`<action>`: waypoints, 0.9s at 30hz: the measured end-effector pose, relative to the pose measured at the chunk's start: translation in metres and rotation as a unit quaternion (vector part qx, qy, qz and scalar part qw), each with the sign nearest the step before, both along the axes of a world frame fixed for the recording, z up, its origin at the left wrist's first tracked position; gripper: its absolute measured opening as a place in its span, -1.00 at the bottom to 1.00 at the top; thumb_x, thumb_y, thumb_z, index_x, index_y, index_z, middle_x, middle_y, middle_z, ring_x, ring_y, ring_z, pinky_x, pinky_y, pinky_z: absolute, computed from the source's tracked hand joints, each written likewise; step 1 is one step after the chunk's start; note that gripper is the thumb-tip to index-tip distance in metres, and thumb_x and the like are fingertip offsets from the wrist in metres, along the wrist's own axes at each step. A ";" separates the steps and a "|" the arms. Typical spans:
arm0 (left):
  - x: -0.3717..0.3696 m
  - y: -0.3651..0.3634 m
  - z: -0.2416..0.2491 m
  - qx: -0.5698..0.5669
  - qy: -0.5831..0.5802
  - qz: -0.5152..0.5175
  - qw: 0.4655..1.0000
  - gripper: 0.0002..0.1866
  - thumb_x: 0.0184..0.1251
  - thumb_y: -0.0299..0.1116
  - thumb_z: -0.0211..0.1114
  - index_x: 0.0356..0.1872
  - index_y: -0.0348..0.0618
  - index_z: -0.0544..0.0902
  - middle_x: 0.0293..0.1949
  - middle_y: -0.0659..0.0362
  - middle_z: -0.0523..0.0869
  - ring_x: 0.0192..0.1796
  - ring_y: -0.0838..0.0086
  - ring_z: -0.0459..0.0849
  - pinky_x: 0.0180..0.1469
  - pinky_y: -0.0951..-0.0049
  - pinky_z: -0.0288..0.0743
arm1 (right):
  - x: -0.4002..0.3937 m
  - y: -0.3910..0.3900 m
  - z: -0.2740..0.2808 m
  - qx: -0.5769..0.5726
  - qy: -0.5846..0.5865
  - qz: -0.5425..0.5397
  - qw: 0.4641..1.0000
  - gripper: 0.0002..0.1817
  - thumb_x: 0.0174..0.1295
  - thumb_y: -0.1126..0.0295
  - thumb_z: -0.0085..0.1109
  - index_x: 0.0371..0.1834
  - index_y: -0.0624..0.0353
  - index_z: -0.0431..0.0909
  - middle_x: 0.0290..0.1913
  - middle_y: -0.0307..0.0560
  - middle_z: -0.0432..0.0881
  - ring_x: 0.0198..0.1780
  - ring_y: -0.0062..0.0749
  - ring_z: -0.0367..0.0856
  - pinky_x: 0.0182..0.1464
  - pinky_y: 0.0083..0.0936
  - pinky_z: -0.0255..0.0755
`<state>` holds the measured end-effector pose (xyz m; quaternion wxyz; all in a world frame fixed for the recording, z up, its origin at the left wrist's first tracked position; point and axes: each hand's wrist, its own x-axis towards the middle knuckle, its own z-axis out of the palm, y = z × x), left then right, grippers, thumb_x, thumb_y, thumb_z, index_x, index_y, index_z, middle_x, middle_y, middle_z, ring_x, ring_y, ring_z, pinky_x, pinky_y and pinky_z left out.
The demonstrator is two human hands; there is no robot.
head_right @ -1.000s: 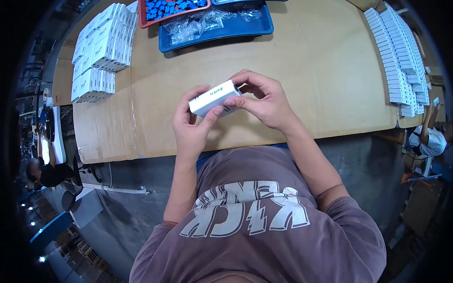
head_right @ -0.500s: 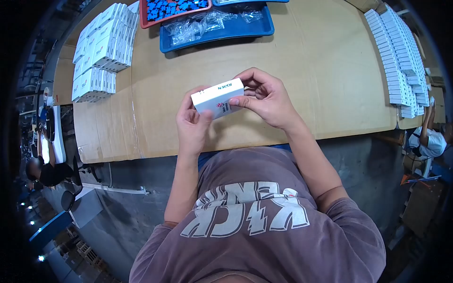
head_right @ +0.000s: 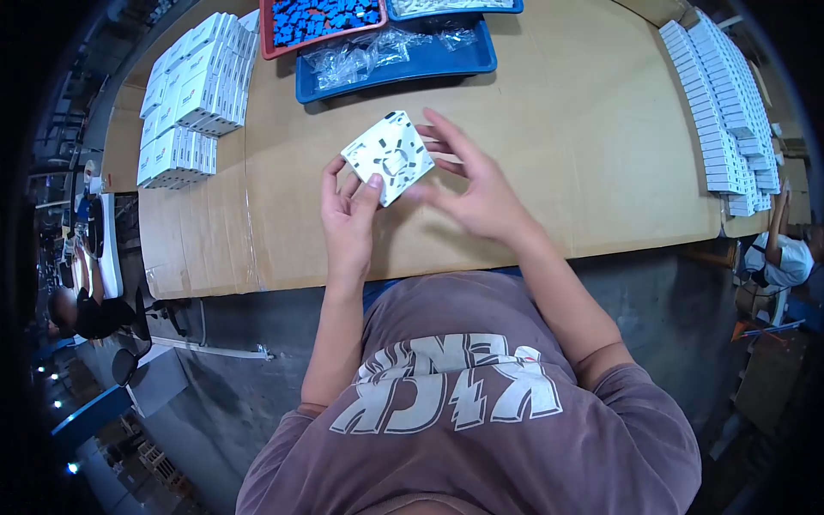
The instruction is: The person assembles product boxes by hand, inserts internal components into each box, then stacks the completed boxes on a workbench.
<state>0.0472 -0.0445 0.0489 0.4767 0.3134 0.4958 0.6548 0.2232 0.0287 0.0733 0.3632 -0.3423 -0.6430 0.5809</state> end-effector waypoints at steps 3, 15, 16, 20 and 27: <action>0.008 -0.006 0.002 0.006 0.003 -0.064 0.998 -0.46 0.70 -0.17 0.15 0.46 -0.30 0.28 0.35 -0.08 0.54 0.24 0.35 0.70 0.20 0.41 0.62 | -0.011 -0.008 -0.003 0.147 -0.074 -0.013 0.986 0.05 0.09 0.37 0.63 0.66 0.14 0.20 0.50 0.16 0.41 0.49 -0.02 0.45 0.51 -0.21 0.35; -0.001 -0.046 0.024 -0.005 -0.045 0.002 0.999 -0.62 0.75 -0.06 -0.05 0.06 -0.22 0.48 -0.13 0.19 0.54 -0.15 0.50 0.53 -0.09 0.38 0.45 | 0.013 0.021 -0.023 0.190 -0.163 0.032 0.968 0.00 -0.01 0.43 0.43 0.62 -0.19 0.25 0.30 0.20 0.39 0.34 0.10 0.48 0.41 -0.21 0.42; 0.001 -0.051 0.036 -0.004 -0.125 0.015 0.992 -0.65 0.75 -0.08 -0.07 -0.10 -0.17 0.48 -0.32 0.27 0.49 -0.32 0.55 0.44 -0.25 0.40 0.37 | 0.020 0.027 -0.029 0.166 -0.153 0.024 0.974 -0.06 0.00 0.41 0.46 0.57 -0.09 0.31 0.29 0.18 0.40 0.34 0.09 0.47 0.42 -0.21 0.38; 0.007 -0.057 0.106 0.281 -0.090 -0.146 0.944 -0.59 0.63 -0.19 0.13 -0.49 -0.13 0.34 -0.54 0.18 0.49 -0.62 0.61 0.25 -0.48 0.49 0.13 | 0.037 0.036 -0.043 0.082 -0.115 -0.025 0.990 -0.22 0.21 0.18 0.51 0.48 -0.02 0.35 0.24 0.12 0.48 0.29 -0.07 0.50 0.37 -0.26 0.41; 0.038 -0.048 0.217 0.526 0.019 -0.257 0.811 -0.42 0.67 0.32 -0.16 -0.31 0.05 0.46 -0.64 0.36 0.28 -0.65 0.59 0.12 -0.57 0.44 0.04 | 0.094 0.064 -0.047 -0.040 -0.004 -0.113 0.993 -0.43 0.48 0.15 0.32 0.47 -0.03 0.36 0.02 -0.07 0.66 -0.01 -0.38 0.65 0.06 -0.37 0.58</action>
